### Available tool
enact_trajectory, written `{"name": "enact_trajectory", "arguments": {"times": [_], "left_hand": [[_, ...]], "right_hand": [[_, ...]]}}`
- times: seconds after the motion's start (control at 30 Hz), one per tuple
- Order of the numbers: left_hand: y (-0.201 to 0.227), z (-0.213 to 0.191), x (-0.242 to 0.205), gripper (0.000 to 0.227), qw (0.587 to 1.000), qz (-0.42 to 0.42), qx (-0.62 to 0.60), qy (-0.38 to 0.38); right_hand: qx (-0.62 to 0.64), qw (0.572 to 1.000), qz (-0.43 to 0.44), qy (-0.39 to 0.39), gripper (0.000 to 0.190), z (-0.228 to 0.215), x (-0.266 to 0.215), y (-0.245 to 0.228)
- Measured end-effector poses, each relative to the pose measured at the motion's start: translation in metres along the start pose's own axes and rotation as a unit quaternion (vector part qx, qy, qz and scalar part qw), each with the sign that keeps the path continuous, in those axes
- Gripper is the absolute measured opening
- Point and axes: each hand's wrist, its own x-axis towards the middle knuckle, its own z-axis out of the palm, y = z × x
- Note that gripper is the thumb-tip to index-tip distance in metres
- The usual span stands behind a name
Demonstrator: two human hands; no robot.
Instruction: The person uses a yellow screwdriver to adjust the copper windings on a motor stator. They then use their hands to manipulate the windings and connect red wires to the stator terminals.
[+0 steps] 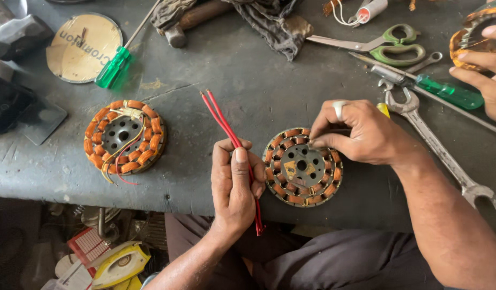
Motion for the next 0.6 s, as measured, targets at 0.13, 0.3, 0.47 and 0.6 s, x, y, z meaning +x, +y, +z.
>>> {"name": "enact_trajectory", "arguments": {"times": [0.13,0.3,0.47,0.6], "left_hand": [[-0.001,-0.002,0.000,0.021,1.000,0.001,-0.010,-0.005],[-0.002,-0.001,0.000,0.022,1.000,0.006,0.004,-0.002],[0.000,-0.001,0.001,0.023,1.000,0.010,0.015,-0.004],[0.000,0.000,0.000,0.023,1.000,0.008,0.009,-0.003]], "right_hand": [[-0.002,1.000,0.027,-0.008,0.012,0.005,0.005,-0.001],[0.017,0.999,0.013,-0.030,0.011,0.004,0.004,0.006],[0.031,0.999,0.035,0.010,0.012,0.008,0.004,0.010],[0.019,1.000,-0.004,-0.019,0.013,0.006,0.004,0.012]]}}
